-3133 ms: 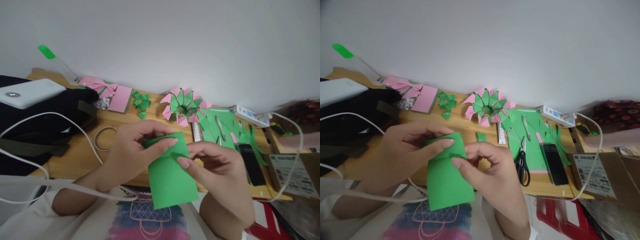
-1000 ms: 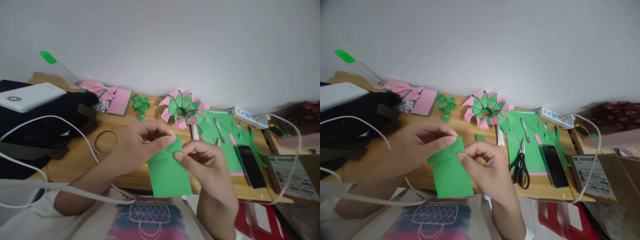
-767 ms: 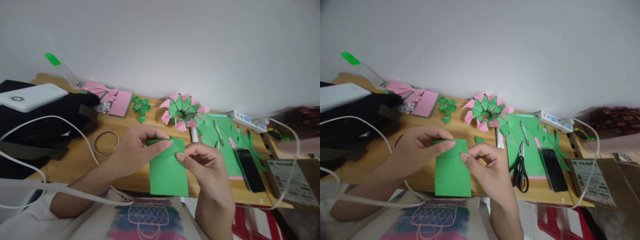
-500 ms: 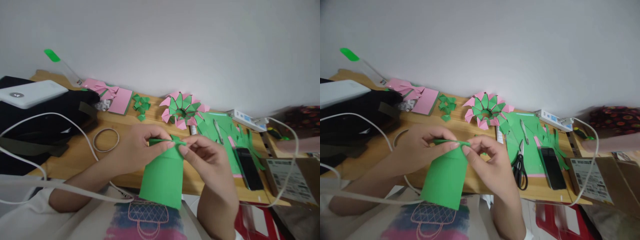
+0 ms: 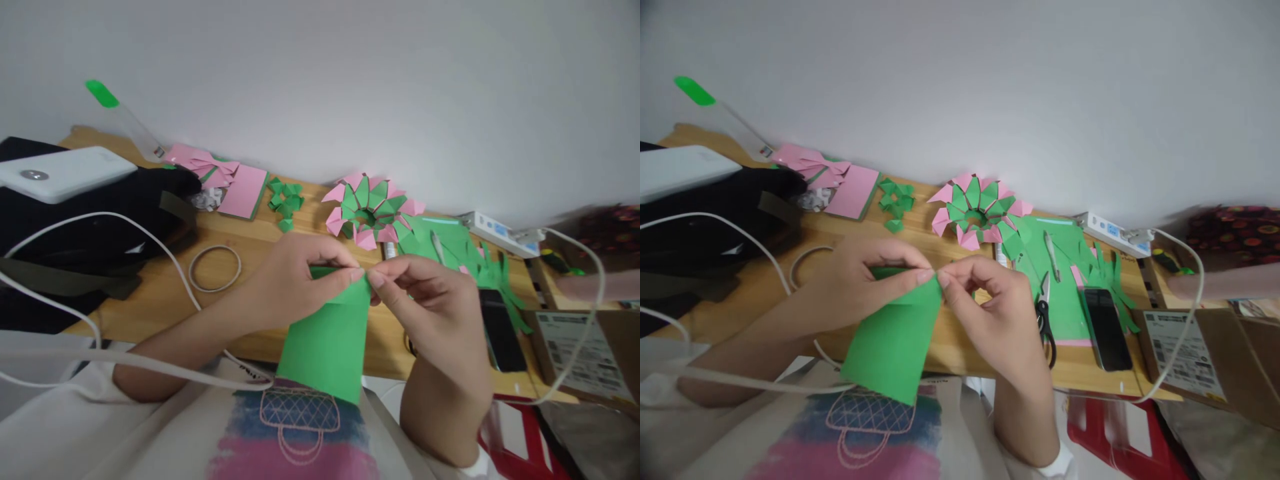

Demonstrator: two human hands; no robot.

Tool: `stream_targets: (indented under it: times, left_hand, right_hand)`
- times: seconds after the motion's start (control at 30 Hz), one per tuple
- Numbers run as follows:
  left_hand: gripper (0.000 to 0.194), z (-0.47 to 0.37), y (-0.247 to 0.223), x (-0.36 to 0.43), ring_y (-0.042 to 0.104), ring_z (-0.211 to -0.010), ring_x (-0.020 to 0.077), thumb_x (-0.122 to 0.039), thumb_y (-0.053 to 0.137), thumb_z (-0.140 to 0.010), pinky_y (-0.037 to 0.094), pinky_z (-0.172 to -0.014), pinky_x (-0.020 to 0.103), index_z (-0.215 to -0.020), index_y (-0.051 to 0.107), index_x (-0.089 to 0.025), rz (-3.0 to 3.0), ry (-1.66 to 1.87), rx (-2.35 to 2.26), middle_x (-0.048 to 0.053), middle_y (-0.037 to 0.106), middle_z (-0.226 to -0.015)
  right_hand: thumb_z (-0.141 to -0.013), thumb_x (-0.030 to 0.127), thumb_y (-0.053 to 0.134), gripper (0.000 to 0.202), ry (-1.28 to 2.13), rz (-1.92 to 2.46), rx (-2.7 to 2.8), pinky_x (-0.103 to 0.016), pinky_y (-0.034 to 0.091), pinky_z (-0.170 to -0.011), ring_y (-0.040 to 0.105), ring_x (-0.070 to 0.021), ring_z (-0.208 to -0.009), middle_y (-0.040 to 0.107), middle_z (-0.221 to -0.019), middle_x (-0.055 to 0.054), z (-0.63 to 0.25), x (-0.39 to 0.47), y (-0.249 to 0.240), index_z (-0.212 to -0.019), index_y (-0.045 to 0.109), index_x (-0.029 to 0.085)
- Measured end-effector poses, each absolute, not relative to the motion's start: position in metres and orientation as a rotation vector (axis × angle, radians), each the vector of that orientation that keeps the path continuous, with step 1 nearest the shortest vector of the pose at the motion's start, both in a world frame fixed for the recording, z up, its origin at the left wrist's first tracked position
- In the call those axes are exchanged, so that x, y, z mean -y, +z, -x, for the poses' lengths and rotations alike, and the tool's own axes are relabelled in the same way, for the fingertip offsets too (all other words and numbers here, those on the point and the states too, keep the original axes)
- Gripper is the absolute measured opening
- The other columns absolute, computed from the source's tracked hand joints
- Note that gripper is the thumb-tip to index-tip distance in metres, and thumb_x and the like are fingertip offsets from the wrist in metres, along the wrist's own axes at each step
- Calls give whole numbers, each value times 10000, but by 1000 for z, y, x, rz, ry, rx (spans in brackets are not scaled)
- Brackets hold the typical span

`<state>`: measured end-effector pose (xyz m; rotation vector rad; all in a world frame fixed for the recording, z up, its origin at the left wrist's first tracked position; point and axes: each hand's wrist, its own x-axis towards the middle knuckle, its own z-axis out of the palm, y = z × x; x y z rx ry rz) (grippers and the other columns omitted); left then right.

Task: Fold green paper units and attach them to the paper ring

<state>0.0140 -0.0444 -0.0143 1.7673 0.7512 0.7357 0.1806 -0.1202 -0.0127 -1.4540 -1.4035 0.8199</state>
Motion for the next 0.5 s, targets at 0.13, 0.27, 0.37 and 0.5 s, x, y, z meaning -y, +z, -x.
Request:
stream_targets:
  times: [0.13, 0.27, 0.37, 0.5]
  left_hand:
    - [194, -13, -13, 41, 590, -583, 129, -198, 560, -796, 413, -530, 221, -642, 678, -192, -1847, 653, -753, -10, 685, -624]
    - [196, -2, -17, 36, 588, -599, 146, -260, 554, -802, 393, -521, 226, -664, 676, -191, -1867, 621, -828, 7, 682, -646]
    - [219, 7, -20, 32, 572, -575, 150, -303, 551, -814, 381, -507, 232, -661, 660, -191, -1850, 610, -875, 13, 659, -624]
    - [224, 10, -22, 31, 558, -577, 143, -285, 542, -825, 383, -529, 230, -652, 648, -190, -1888, 616, -884, 7, 647, -621]
  right_hand:
    - [-847, 192, 663, 94, 840, 1444, 1386, -201, 480, -527, 605, -92, -573, 671, -634, 27, -182, 121, -13, -755, 676, 206]
    - [-838, 208, 685, 89, 869, 1445, 1289, -194, 490, -519, 605, -85, -550, 667, -619, 37, -186, 122, -15, -750, 685, 222]
    - [-829, 245, 702, 97, 876, 1443, 1250, -204, 500, -504, 603, -92, -530, 663, -603, 34, -189, 121, -19, -734, 689, 226]
    - [-796, 280, 734, 98, 890, 1428, 1217, -215, 511, -484, 603, -100, -506, 659, -577, 30, -189, 119, -23, -729, 694, 221]
